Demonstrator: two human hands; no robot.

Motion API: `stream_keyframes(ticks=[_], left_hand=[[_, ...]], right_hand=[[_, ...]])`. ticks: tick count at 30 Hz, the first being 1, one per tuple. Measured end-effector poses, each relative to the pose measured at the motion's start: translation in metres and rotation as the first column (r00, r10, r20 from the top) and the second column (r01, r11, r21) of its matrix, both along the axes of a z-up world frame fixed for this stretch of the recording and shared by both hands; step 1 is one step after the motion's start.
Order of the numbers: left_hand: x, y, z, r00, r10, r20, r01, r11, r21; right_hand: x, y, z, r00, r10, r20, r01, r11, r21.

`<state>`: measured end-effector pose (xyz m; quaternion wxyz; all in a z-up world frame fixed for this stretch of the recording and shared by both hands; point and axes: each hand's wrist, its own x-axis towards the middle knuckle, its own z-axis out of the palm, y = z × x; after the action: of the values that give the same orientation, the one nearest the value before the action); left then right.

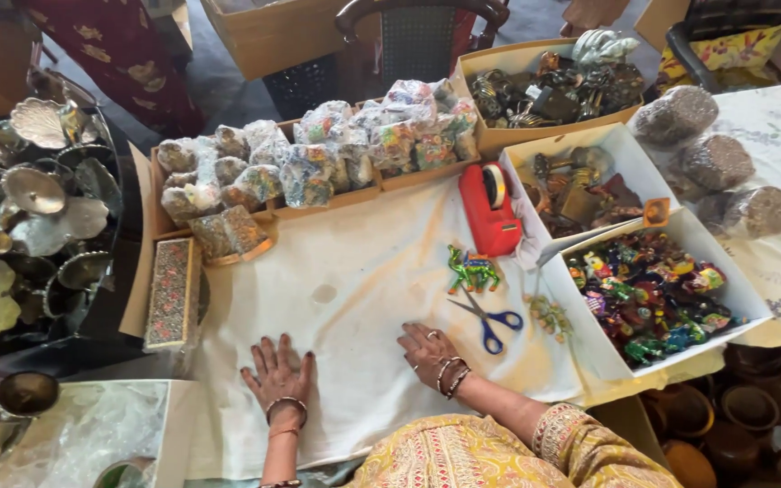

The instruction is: The person wraps small decorative items in bubble wrap and secures them with tape. They handle several wrapped items, placing them into a cardboard box, and then wrap a larger metallic object.

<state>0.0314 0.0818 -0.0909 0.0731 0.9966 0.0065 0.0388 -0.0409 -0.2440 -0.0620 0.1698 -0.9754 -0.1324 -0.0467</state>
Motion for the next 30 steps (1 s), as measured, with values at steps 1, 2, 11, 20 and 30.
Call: stream_keyframes(ticks=[1,2,11,20,30], left_hand=[[-0.001,0.000,-0.003,1.000,0.004,-0.001,-0.004,1.000,-0.002],[-0.001,0.000,-0.006,1.000,0.008,0.008,-0.007,1.000,-0.007],[-0.021,-0.032,-0.038,0.983,0.175,0.064,-0.167,0.980,-0.111],[-0.072,-0.078,-0.042,0.976,0.201,0.078,-0.193,0.976,-0.102],[-0.099,-0.102,-0.047,0.958,0.279,0.061,-0.270,0.955,-0.127]], right_hand=[[-0.002,-0.004,-0.001,1.000,0.004,-0.001,-0.004,1.000,-0.002],[-0.003,-0.007,-0.001,0.999,0.034,-0.001,-0.034,0.999,0.019],[-0.039,-0.072,0.019,0.971,0.218,-0.097,-0.211,0.975,0.074],[-0.047,-0.112,0.049,0.928,0.265,-0.261,-0.237,0.962,0.134],[-0.028,-0.240,0.174,0.827,-0.415,-0.380,0.549,0.741,0.386]])
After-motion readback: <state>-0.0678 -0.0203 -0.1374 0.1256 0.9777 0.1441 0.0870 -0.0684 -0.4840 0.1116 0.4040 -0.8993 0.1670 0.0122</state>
